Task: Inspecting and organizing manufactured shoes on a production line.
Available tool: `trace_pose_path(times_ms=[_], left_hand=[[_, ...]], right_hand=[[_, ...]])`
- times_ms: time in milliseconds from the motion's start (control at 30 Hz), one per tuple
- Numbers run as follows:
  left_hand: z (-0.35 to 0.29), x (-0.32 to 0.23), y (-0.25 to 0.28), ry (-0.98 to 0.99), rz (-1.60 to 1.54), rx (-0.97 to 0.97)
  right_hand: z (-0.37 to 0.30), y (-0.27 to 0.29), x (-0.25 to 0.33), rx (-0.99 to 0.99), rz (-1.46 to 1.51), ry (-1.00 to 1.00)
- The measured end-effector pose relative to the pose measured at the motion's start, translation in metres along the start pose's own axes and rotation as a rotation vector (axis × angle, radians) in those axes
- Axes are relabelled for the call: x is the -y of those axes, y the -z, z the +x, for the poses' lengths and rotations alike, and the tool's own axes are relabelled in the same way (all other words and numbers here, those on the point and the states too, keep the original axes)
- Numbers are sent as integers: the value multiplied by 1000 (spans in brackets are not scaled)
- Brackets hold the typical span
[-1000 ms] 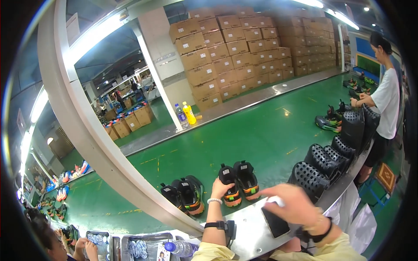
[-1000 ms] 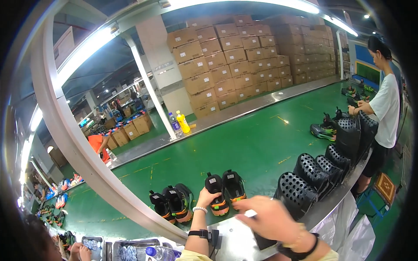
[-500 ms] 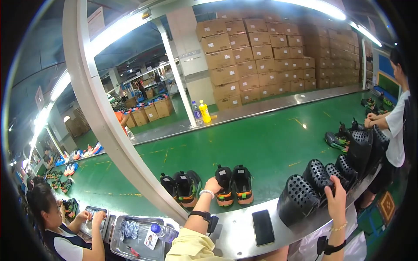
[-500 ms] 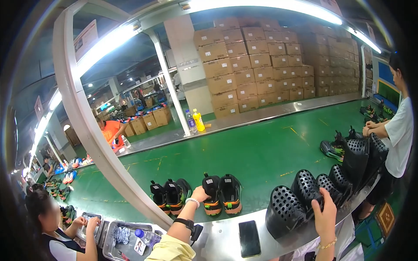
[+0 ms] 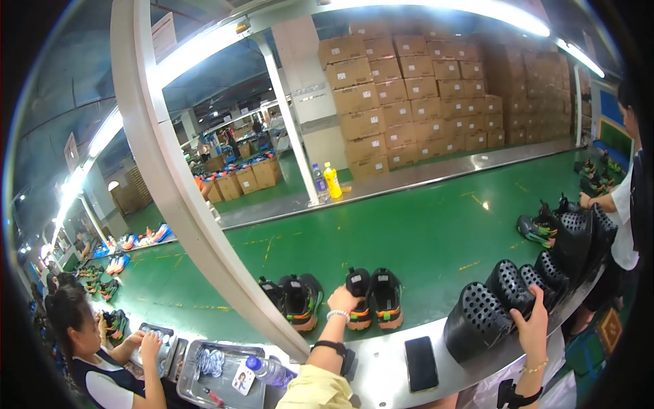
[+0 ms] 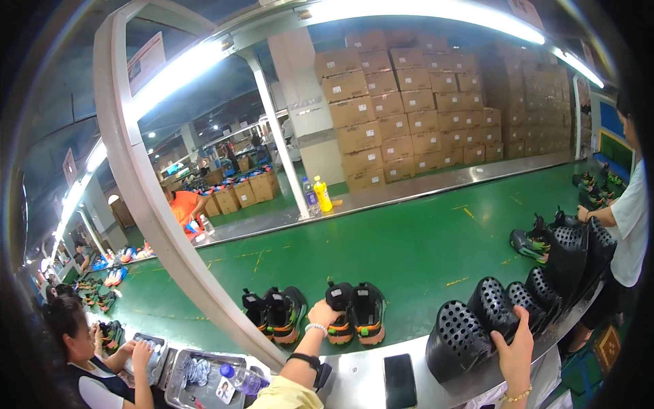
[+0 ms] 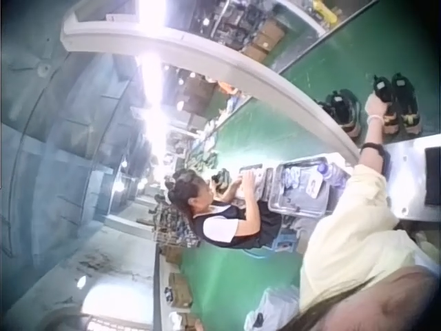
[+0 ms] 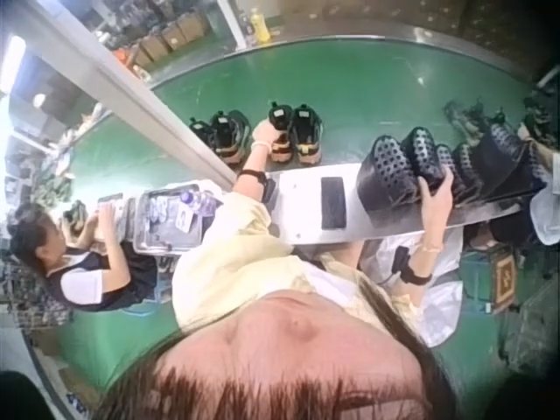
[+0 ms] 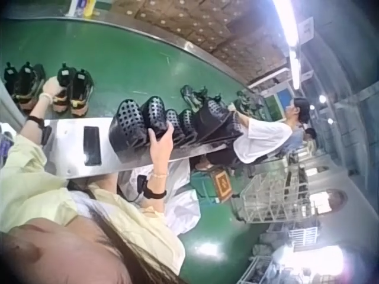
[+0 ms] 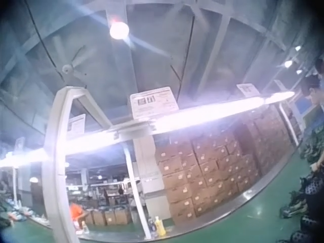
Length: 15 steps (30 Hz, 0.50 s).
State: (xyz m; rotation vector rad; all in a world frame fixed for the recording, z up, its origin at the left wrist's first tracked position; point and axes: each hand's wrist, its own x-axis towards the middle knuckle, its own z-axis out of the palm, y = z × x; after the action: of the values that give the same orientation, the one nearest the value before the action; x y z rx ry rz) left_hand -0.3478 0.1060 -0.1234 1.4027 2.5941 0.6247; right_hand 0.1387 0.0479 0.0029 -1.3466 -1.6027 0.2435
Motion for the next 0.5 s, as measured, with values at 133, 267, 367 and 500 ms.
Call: trace_pose_path(times_ms=[133,267,367,500], left_hand=[[6,-10,1,12,-35,34],[11,32,13,-3,-596,-189],[-32,-4,22,-307,-700,-681],[-107,-10,1,-437,-803,-401]], right_hand=[[2,-2,-2,69,-44,-134],[9,-21,20,-16,-77,-8],[12,7,47,-112,116,-53],[2,-1,132,-48,476,12]])
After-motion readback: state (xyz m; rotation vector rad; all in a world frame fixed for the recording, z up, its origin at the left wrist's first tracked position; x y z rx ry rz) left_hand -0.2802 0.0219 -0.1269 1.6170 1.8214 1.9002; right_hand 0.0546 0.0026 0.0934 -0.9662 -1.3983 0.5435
